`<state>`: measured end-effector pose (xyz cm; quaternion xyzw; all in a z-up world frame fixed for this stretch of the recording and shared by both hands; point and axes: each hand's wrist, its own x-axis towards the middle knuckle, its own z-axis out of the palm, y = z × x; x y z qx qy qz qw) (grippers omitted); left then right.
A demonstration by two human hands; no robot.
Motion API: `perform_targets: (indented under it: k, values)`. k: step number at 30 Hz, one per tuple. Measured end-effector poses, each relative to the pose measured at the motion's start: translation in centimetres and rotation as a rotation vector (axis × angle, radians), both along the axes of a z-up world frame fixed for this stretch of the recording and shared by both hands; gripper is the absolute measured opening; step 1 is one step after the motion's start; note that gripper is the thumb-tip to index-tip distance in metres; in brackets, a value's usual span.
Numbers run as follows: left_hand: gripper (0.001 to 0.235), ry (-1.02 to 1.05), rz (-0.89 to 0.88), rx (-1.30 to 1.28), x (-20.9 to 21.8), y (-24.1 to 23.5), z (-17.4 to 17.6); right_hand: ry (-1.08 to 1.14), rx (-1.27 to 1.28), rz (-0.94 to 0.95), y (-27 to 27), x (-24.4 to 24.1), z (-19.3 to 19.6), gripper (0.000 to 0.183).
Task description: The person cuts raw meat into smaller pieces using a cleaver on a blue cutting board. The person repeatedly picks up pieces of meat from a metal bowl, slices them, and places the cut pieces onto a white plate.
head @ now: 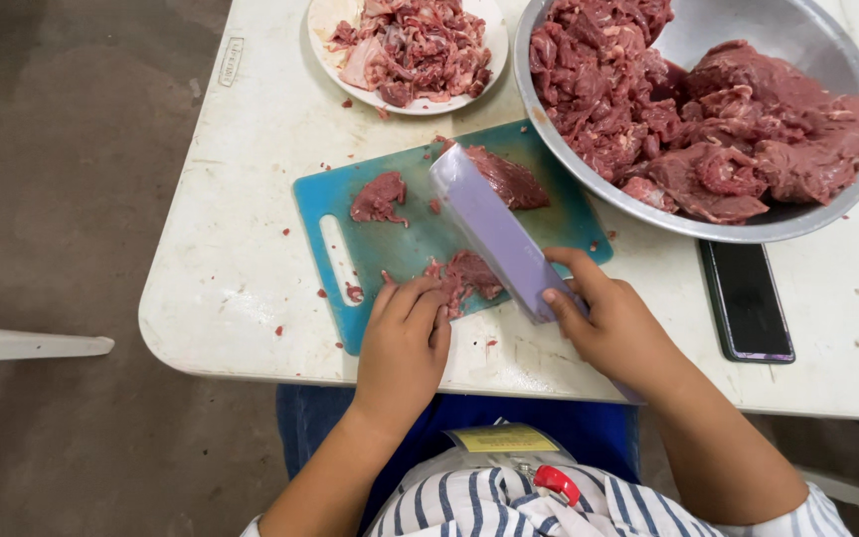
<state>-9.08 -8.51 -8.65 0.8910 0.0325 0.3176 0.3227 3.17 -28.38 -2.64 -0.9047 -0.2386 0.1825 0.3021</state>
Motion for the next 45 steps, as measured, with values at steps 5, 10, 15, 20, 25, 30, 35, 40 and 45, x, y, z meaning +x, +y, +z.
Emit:
perform_targets:
  k: [5, 10, 15, 20, 25, 30, 35, 40, 45]
  values:
    - [0.017, 0.002, 0.001, 0.048, -0.4, -0.1, 0.1, -0.104, -0.021, 0.09, 0.4, -0.9, -1.0, 0.055]
    - [0.01, -0.041, 0.063, 0.122, 0.0, -0.4, -0.9, -0.046, -0.406, 0.237, 1.0, -1.5, -1.8, 0.037]
    - [0.01, -0.066, 0.084, 0.186, 0.0, -0.6, -1.8, -0.093, -0.46, 0.267, 3.3, -1.6, 0.0, 0.034]
    - [0.01, -0.094, 0.072, 0.232, 0.1, -0.6, -2.7, -0.132, -0.447, 0.275, 6.1, -1.9, 0.4, 0.034]
    - [0.004, -0.064, 0.184, 0.064, 0.3, -0.2, -1.4, -0.21, -0.55, 0.308, 3.4, -3.1, -1.0, 0.032]
    - [0.005, -0.061, 0.185, -0.129, 0.3, 1.0, -1.7, -0.129, -0.639, 0.238, -2.0, -4.0, -2.3, 0.027]
    - [0.008, -0.1, 0.102, -0.397, -0.7, 1.8, -0.4, -0.021, -0.637, 0.164, -2.7, -3.3, -1.8, 0.02]
    - [0.015, -0.043, 0.053, -0.962, -2.0, 3.1, 0.6, -0.093, -0.461, 0.229, -1.5, -1.6, -0.8, 0.027]
    - [0.012, -0.062, 0.162, -0.745, -3.4, 5.1, 4.7, -0.15, -0.337, 0.127, -1.3, 0.6, 0.6, 0.023]
